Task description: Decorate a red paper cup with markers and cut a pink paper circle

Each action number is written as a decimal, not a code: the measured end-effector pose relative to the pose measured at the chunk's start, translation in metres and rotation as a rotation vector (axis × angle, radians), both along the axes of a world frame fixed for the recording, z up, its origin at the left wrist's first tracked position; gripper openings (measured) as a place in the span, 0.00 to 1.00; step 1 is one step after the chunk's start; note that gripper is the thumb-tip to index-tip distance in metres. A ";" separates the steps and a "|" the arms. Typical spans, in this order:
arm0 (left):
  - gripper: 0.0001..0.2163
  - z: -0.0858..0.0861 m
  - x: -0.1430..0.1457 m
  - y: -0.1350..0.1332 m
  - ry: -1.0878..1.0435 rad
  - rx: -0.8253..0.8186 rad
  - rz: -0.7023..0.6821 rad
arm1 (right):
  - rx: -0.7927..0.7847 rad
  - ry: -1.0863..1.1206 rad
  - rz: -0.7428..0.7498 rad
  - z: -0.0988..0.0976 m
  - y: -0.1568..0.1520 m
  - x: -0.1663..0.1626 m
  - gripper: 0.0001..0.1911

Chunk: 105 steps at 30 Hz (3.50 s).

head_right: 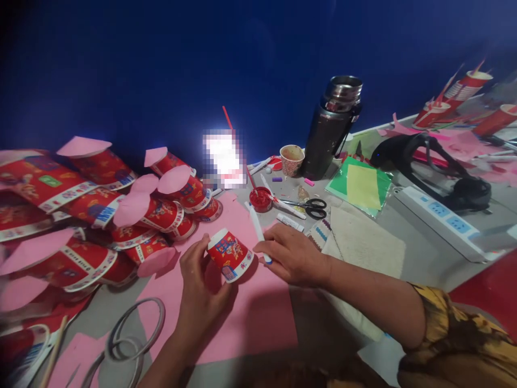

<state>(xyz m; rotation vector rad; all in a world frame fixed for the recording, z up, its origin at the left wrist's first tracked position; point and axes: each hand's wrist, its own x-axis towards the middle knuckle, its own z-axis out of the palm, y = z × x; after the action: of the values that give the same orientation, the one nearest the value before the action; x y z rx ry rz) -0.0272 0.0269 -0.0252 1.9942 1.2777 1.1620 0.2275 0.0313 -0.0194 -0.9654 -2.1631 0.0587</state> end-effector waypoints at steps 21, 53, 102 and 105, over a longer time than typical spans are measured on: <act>0.37 0.020 0.014 -0.008 -0.428 -0.331 0.058 | -0.275 0.661 -0.190 0.015 -0.005 -0.004 0.04; 0.39 0.002 0.001 -0.010 -0.211 -0.178 -0.148 | -1.469 1.311 0.515 -0.004 0.021 -0.007 0.20; 0.48 0.024 0.014 -0.025 -0.470 -0.536 -0.159 | -0.895 0.349 0.036 0.012 0.001 -0.023 0.08; 0.52 0.021 0.003 -0.020 -0.405 -0.482 -0.140 | -0.841 0.292 0.026 0.015 0.000 -0.022 0.11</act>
<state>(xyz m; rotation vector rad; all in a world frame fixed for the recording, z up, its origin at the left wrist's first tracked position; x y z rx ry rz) -0.0241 0.0074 -0.0043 1.3898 1.0631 1.0066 0.2051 0.0314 -0.0042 -1.2705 -1.8680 1.1188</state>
